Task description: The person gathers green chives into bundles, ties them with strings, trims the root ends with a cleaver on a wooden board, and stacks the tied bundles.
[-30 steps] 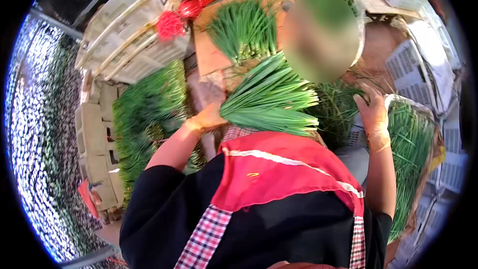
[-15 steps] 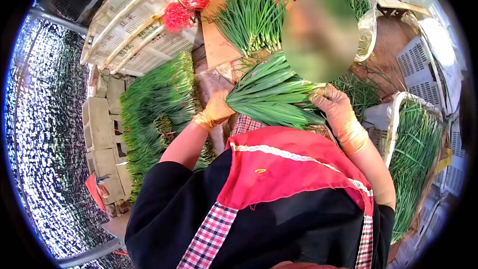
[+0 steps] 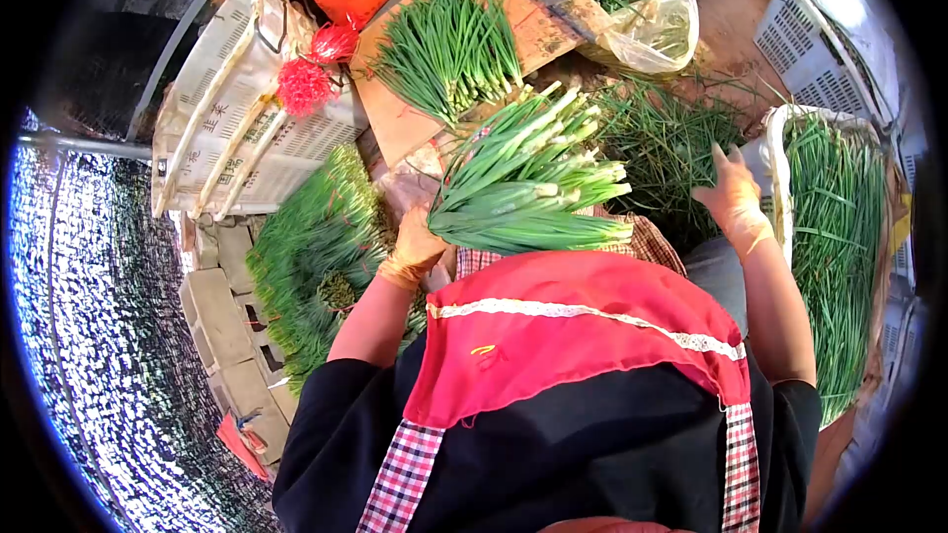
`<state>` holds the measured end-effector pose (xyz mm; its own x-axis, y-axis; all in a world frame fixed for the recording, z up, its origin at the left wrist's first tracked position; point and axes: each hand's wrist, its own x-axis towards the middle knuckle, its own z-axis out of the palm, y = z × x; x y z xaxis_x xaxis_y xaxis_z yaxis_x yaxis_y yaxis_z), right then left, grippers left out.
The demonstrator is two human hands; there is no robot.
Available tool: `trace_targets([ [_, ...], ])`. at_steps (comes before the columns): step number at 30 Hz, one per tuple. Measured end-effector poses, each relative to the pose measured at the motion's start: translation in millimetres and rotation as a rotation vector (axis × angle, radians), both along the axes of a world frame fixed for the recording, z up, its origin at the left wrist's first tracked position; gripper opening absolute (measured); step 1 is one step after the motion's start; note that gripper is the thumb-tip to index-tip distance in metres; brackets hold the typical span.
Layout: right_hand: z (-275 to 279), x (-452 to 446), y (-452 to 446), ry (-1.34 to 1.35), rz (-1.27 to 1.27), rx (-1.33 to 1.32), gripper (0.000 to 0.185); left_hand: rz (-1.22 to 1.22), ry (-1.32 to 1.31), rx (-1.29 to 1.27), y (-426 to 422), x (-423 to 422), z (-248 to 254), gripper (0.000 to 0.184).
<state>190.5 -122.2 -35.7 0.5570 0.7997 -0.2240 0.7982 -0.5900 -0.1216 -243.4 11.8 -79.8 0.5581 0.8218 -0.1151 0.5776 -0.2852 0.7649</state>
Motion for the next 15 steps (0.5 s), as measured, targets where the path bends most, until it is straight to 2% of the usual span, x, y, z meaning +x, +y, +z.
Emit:
trace_targets([
  [1, 10.9, -5.2, 10.3, 0.137, 0.184, 0.256, 0.071, 0.095, -0.139, -0.103, -5.2, 6.7, 2.2, 0.026],
  [2, 18.3, -11.8, 23.5, 0.276, 0.37, 0.51, 0.079, 0.091, -0.135, -0.106, -7.0, 9.7, 8.0, 0.026],
  [4, 26.8, -30.5, 58.7, 0.251, 0.682, 0.557, 0.078, 0.077, -0.062, -0.091, -7.7, 14.7, 18.2, 0.026],
  [6, 11.9, -48.9, 87.5, 0.028, 0.955, 0.704, 0.057, 0.087, -0.106, -0.104, -7.3, 12.3, 9.1, 0.027],
  [8, 20.6, -72.9, 106.6, -0.136, 1.049, 0.202, 0.032, 0.102, -0.145, -0.124, -7.4, 7.1, 7.7, 0.028],
  [9, 23.5, -63.8, 102.4, -0.188, 1.167, 0.178, 0.015, 0.055, -0.052, -0.033, -5.3, 5.3, 8.5, 0.03],
  [10, 18.6, -56.1, 96.4, -0.231, 1.153, 0.233, 0.012, 0.009, 0.038, 0.056, -3.3, 3.9, 8.3, 0.031],
  [11, 17.5, -43.8, 91.8, -0.244, 0.995, 0.179, 0.015, -0.017, 0.036, 0.098, 1.8, -2.9, -4.9, 0.034],
  [13, -5.3, 21.2, 76.8, -0.085, 0.744, 0.162, 0.022, -0.001, 0.031, 0.08, 0.4, -2.0, -5.3, 0.033],
  [14, -25.6, 58.4, 72.5, -0.143, 0.418, -0.156, 0.027, 0.009, 0.023, 0.073, 2.0, 1.1, -4.8, 0.031],
  [15, -7.0, 63.5, 48.7, -0.083, 0.315, -0.192, 0.033, 0.013, -0.047, 0.0, 1.5, 3.4, -4.0, 0.03],
])
